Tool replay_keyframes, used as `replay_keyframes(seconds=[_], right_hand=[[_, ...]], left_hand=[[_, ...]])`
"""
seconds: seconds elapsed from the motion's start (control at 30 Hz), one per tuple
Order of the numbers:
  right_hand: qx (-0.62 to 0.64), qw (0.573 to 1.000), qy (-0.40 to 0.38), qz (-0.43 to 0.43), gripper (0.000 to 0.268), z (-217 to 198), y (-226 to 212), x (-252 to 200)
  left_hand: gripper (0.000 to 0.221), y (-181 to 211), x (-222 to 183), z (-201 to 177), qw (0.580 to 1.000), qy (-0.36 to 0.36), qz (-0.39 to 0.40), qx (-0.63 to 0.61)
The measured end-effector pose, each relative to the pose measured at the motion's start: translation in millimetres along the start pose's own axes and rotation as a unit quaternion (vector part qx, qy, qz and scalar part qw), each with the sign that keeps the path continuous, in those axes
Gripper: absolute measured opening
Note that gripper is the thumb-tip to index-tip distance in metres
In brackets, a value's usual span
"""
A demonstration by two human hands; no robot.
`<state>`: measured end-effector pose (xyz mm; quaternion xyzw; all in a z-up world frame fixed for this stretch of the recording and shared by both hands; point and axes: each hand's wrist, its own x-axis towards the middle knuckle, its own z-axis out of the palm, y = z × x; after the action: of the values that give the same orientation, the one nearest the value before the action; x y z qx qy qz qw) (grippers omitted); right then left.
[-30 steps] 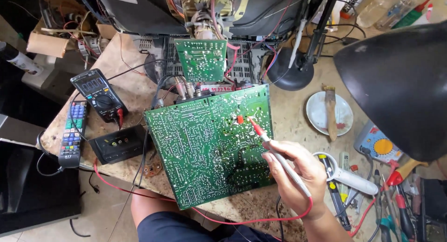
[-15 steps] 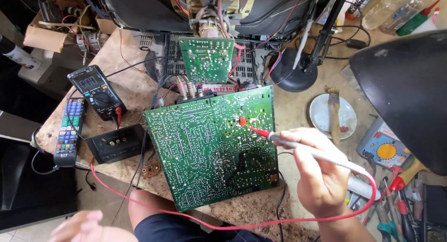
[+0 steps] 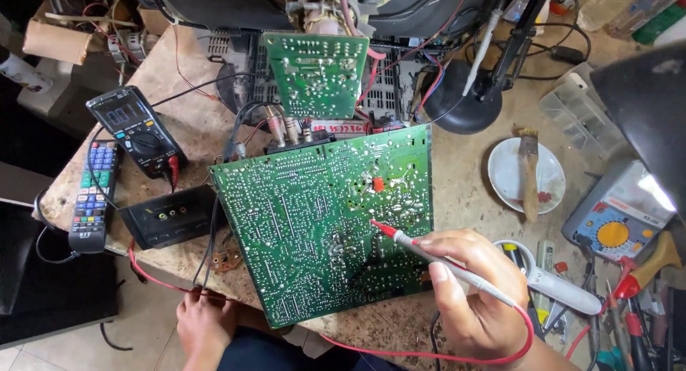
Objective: Soldering components on a circuit board and testing electrical points with a multimeter.
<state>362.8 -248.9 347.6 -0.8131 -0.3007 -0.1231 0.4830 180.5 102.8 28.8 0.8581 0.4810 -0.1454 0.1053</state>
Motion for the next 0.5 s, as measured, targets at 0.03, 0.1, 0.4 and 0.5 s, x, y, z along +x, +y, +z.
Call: replay_keyframes(seconds=[0.03,0.1,0.4,0.5], right_hand=[[0.001,1.0,0.002,-0.002,0.02,0,2,3],[-0.013,1.0,0.004,-0.005,0.019,-1,5,4],[-0.025,0.999,0.008,-0.034,0.013,7,7,9],[-0.022,0.998,-0.018,-0.062,0.014,5,6,10]], left_hand=[[0.068,2,5,-1,1.0,0.002,0.0,-0.001],[0.061,4,11,0,0.996,-0.066,-0.019,0.056],[0.057,5,23,9,0.988,-0.067,0.018,0.135],[0.058,-6,29,25,0.99,-0.048,0.034,0.126]])
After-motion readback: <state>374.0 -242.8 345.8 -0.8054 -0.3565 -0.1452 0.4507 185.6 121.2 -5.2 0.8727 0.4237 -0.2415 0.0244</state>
